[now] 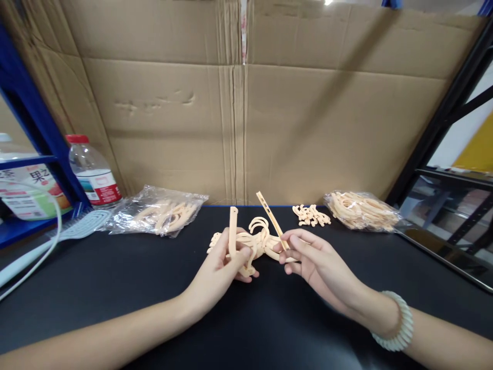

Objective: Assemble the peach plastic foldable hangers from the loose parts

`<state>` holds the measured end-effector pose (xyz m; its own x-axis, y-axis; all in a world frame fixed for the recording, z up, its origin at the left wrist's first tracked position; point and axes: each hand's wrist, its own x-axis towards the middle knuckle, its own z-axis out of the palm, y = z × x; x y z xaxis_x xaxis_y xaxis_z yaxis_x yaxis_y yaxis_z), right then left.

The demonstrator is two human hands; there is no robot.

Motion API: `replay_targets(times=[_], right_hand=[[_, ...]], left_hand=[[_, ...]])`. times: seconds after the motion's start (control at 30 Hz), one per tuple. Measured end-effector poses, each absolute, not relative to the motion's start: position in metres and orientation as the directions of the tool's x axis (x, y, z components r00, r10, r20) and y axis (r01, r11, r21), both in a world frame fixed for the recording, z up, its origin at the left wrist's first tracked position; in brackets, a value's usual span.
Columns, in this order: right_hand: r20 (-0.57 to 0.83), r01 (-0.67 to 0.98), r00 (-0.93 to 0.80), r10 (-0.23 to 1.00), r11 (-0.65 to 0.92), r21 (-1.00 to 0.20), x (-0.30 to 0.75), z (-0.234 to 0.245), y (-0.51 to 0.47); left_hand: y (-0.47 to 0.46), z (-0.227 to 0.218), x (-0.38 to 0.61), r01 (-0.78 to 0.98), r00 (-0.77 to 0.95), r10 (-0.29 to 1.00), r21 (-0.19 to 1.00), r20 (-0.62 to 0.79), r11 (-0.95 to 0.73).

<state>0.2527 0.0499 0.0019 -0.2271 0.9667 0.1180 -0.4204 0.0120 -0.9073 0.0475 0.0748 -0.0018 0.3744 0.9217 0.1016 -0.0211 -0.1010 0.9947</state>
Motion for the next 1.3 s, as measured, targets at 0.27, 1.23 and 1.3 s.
replay_targets(times=[0.27, 1.23, 1.3], right_hand=[[0.083, -0.478, -0.193, 0.978, -0.02, -0.878, 0.249, -0.011, 0.049], [0.13, -0.238, -0.324, 0.937, 0.052, -0.97, 0.242, -0.018, 0.048], [0.137, -0.233, -0.331, 0.934, 0.06, -0.971, 0.242, -0.018, 0.048]], left_hand=[[0.08, -0.005, 0.045, -0.007, 0.45, 0.872, 0.978, 0.191, -0.21], [0.079, -0.006, 0.045, -0.133, 0.626, 0.759, 0.984, 0.177, -0.119], [0.079, -0.008, 0.045, -0.128, 0.626, 0.759, 0.984, 0.18, -0.128]])
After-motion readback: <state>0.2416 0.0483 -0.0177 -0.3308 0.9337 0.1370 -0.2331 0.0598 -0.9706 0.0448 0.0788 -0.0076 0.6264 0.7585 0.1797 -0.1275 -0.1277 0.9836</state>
